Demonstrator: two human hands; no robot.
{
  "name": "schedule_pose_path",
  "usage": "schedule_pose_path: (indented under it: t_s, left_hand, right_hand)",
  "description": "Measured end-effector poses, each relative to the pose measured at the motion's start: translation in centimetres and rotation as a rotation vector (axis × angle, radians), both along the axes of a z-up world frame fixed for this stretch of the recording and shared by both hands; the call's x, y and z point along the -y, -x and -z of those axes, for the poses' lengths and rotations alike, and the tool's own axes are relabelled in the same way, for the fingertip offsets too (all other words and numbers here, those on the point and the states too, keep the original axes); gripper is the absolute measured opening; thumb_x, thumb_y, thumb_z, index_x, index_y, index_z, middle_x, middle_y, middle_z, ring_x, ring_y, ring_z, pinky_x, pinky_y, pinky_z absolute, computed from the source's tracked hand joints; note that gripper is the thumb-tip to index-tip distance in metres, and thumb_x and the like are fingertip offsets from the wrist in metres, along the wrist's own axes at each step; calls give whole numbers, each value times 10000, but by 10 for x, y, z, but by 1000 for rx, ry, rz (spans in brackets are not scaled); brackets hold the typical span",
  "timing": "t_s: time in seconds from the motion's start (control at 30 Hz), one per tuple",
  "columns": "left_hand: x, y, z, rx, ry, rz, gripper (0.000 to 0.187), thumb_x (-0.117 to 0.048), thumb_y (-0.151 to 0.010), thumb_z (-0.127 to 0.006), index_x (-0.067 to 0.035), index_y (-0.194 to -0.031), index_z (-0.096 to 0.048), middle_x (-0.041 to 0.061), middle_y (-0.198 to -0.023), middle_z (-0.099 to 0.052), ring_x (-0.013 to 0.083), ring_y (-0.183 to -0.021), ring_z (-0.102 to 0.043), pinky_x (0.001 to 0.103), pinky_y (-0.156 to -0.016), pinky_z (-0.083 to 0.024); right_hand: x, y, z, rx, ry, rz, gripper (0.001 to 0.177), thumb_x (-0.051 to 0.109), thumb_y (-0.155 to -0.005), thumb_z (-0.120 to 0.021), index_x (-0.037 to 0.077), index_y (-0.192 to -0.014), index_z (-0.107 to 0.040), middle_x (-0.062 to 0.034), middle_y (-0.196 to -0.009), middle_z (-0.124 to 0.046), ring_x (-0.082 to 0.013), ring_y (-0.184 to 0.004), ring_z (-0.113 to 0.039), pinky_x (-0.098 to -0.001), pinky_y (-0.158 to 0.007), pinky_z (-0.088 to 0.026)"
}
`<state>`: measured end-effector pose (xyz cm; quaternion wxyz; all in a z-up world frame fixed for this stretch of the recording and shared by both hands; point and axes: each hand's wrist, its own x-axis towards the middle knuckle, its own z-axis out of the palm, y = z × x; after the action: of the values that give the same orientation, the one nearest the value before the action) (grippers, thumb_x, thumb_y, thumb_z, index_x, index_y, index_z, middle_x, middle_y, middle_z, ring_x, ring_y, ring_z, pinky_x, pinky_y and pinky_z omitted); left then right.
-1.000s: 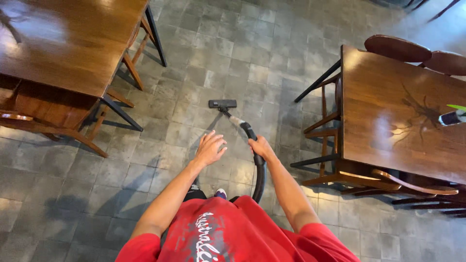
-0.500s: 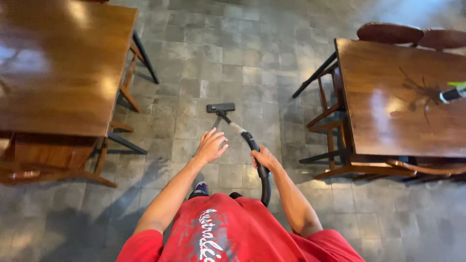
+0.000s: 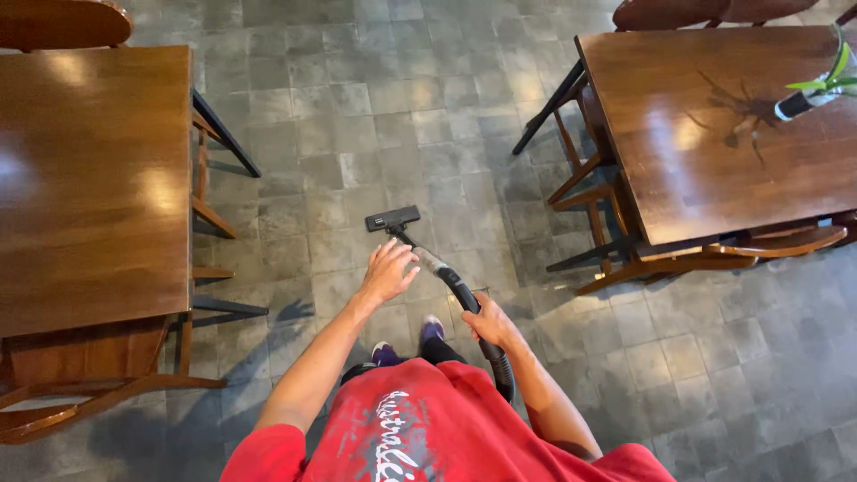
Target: The person vacuums the tiled floor around tables and chairs using a vacuum cleaner.
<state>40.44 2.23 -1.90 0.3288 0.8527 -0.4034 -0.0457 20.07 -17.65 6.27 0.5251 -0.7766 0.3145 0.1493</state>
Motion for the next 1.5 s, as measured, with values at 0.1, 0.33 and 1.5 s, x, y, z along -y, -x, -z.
schedule_pose_path:
  t_s: [0.1,0.33,1.5]
  left_hand:
    - [4,-6,0,-13,-11,-19,260,-356,-893,-717,-207,-1107,-707,49,-1379,-613,359,-1424,-413,605,-1146,-299]
    - [-3,-36,-5,-15,-34,-82,276,-352,-890,-717,-195,-1118,-714,63,-1384,-610,365,-1420,-412,597,-1140,-306]
    - [108,-148,-12,-35,-47,-19,292,-356,-906,-701,-182,-1140,-703,66,-1381,-607,373,-1426,-405,581,-1149,-304]
  right_hand:
    - [11,-24,12,10,-11,-32,438,165,-829,-668,-57,-1198,-593,-65,-656,-640,-170,-520,-642,-324,-514,-534]
    - [48,-114,40,37,-125,-64,493,105,-820,-653,-66,-1239,-459,-78,-662,-643,-198,-519,-641,-352,-498,-545]
    - [151,-197,16,-15,125,-127,436,206,-848,-693,-9,-1211,-583,-95,-620,-645,-183,-518,-647,-342,-531,-537]
